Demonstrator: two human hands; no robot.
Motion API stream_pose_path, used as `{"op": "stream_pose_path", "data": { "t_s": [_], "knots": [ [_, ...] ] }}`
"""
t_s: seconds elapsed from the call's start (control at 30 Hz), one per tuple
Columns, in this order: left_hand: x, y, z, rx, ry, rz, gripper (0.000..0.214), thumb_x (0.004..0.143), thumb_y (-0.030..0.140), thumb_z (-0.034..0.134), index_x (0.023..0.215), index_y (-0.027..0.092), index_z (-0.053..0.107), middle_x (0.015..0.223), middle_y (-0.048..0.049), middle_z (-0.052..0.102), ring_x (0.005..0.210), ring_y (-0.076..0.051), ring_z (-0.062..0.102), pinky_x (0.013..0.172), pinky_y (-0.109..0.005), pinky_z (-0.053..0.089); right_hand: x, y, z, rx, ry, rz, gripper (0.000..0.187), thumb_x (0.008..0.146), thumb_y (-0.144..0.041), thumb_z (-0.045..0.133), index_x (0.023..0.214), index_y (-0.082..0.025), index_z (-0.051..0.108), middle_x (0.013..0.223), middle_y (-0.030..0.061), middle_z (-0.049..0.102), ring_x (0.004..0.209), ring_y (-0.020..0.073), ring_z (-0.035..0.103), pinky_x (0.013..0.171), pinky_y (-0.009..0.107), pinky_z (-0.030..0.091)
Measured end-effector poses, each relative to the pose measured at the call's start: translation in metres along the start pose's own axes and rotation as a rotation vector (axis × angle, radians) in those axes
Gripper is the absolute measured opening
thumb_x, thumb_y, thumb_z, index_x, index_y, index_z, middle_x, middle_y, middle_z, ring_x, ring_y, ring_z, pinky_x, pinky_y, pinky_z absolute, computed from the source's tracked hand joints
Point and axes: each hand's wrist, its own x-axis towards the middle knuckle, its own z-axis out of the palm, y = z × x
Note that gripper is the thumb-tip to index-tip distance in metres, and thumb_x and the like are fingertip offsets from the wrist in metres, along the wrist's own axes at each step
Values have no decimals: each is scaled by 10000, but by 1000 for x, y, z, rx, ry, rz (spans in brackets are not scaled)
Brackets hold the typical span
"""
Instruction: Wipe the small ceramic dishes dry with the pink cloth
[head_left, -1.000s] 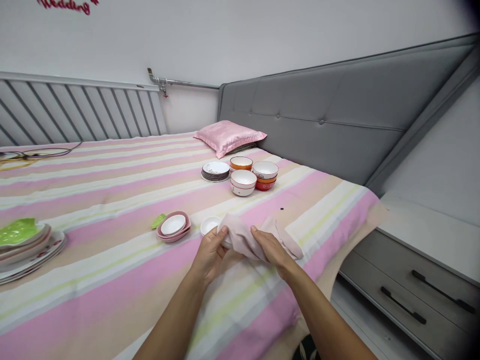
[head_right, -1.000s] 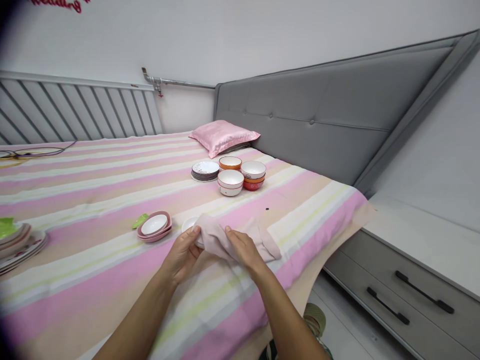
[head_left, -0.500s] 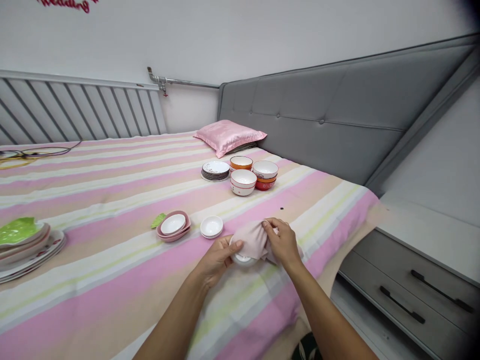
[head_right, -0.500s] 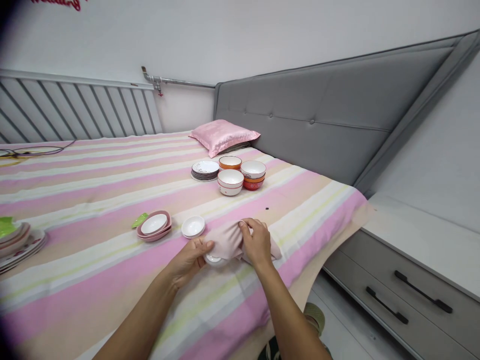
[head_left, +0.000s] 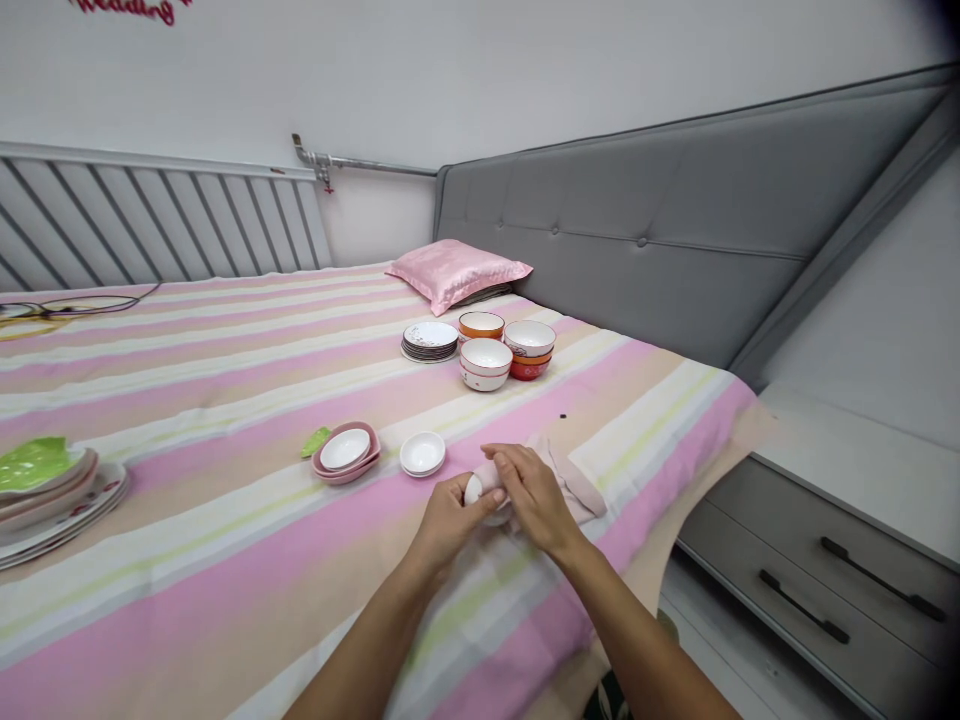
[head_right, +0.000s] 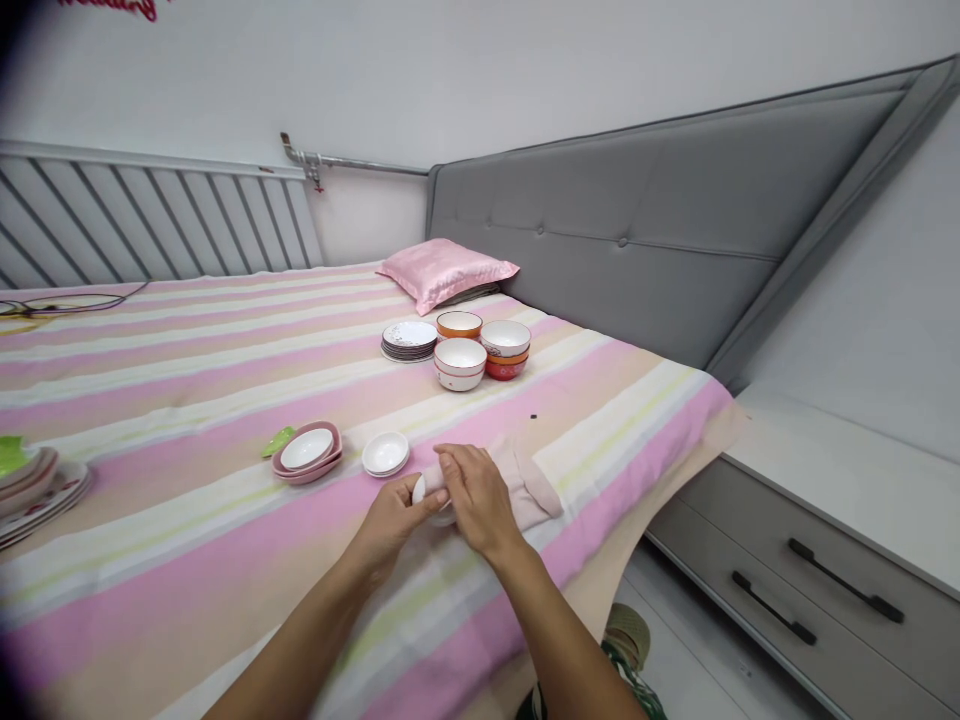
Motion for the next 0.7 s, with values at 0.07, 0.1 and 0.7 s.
{"op": "stream_pose_path", "data": {
  "t_s": [0.07, 0.1, 0.7],
  "knots": [
    [-1, 0, 3, 25, 0, 5, 291, 613, 375, 709, 703, 114, 615, 612, 7, 550, 575, -107, 482, 547, -206, 377, -2, -1, 3, 26, -59, 23, 350, 906, -350, 292, 1017, -229, 602, 967, 31, 627, 929, 174, 546, 830, 308, 397],
    [-2, 0, 5, 17, -7, 2, 286, 611, 368, 711, 698, 115, 613, 610, 8, 547, 571, -105, 477, 543, -204, 372, -3, -1, 3, 52, -79, 38, 363, 910, -354, 279, 1010, -226, 603, 945, 26, 630, 897, 168, 554, 801, 295, 405],
    [-2, 9, -5, -134, -46, 2, 281, 714, 298, 649, 903, 91, 646, 747, -49, 601, 682, -122, 499, 660, -238, 397, 1, -4, -7, -146, 59, -5, 310, 902, -300, 291, 930, -227, 592, 893, 14, 621, 858, 176, 521, 759, 295, 346]
  ]
}}
